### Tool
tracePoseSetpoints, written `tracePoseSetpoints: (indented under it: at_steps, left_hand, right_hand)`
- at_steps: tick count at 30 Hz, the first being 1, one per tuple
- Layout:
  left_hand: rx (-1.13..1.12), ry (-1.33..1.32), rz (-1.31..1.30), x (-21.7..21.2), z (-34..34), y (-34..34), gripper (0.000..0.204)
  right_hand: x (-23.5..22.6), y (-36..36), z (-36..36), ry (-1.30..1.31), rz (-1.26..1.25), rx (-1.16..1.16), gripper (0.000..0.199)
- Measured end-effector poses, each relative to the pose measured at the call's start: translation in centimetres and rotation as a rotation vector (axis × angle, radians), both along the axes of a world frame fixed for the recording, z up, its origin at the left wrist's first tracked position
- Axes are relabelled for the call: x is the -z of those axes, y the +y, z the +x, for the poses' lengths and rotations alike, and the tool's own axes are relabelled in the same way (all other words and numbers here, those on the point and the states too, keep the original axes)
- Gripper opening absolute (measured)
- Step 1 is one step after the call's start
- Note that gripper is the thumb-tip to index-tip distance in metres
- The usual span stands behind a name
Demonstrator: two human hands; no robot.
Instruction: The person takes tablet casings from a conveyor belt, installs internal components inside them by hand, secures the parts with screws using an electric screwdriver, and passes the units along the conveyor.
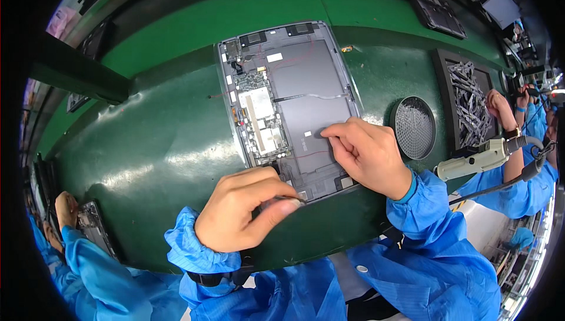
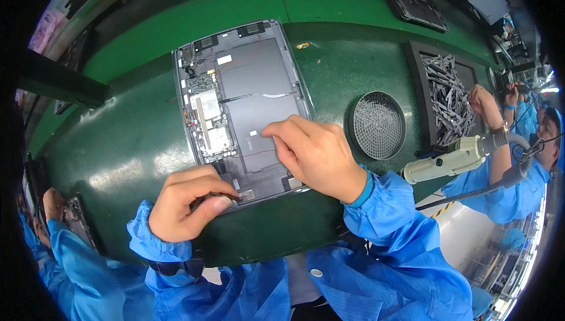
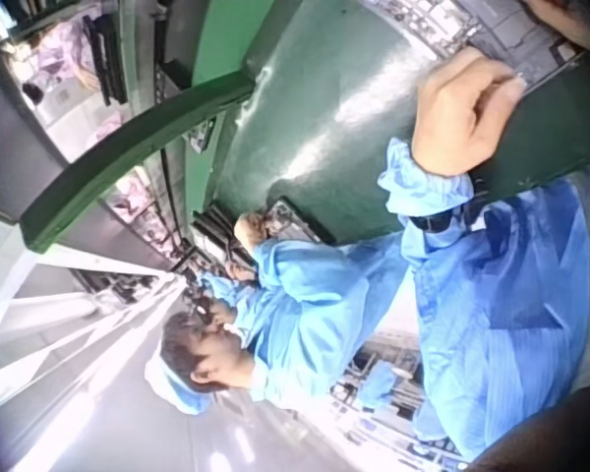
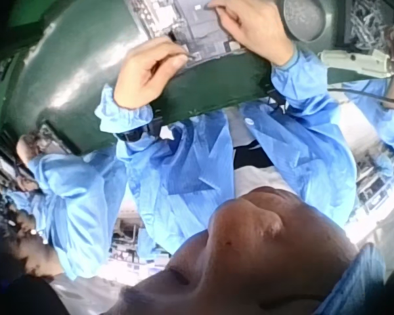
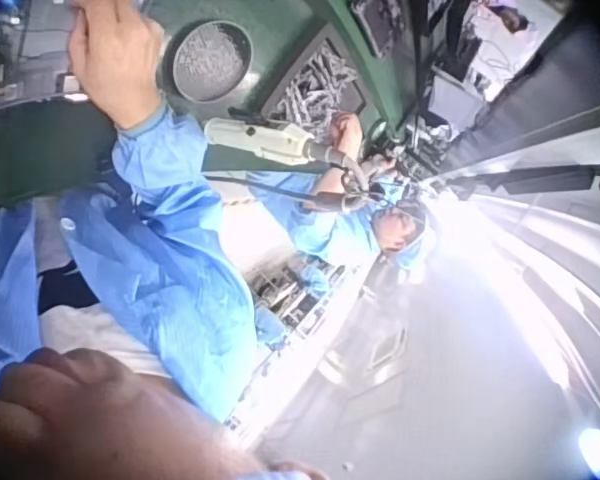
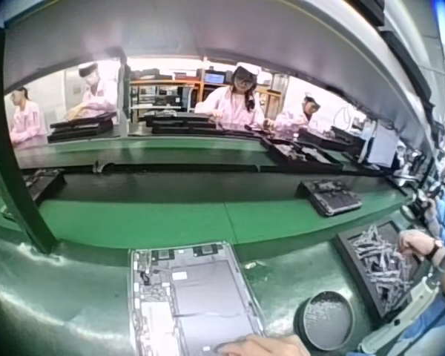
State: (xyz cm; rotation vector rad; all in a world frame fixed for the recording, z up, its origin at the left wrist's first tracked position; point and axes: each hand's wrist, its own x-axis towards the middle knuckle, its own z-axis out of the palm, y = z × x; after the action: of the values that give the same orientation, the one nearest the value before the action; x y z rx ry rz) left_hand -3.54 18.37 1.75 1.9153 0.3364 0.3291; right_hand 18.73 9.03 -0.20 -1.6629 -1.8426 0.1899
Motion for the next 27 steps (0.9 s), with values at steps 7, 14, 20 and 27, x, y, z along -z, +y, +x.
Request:
tracePoseSetpoints:
  at_steps: [7, 14, 20, 27]
  left_hand:
    - [-0.121, -0.065, 0.163, 0.8, 0.5, -1.0, 0.026]
    - [-0.158, -0.075, 0.248, 0.5, 0.7, -1.0, 0.031]
    - [-0.475, -0.079, 0.279, 0.7, 0.5, -0.4, 0.014]
    - [-0.402, -0.173, 0.385, 2.0, 1.3, -0.7, 0.009]
  right_hand:
    - [-0.6, -1.3, -1.0, 0.345, 0.058, -0.199, 0.018]
    - [-0.6, -1.5, -2.6, 0.357, -0.087, -0.246, 0.013]
    - [-0.2, -1.3, -1.8, 0.276, -0.155, -0.383, 0.008]
    - [-0.5, -1.4, -1.8, 0.272, -0.165, -0.349, 0.008]
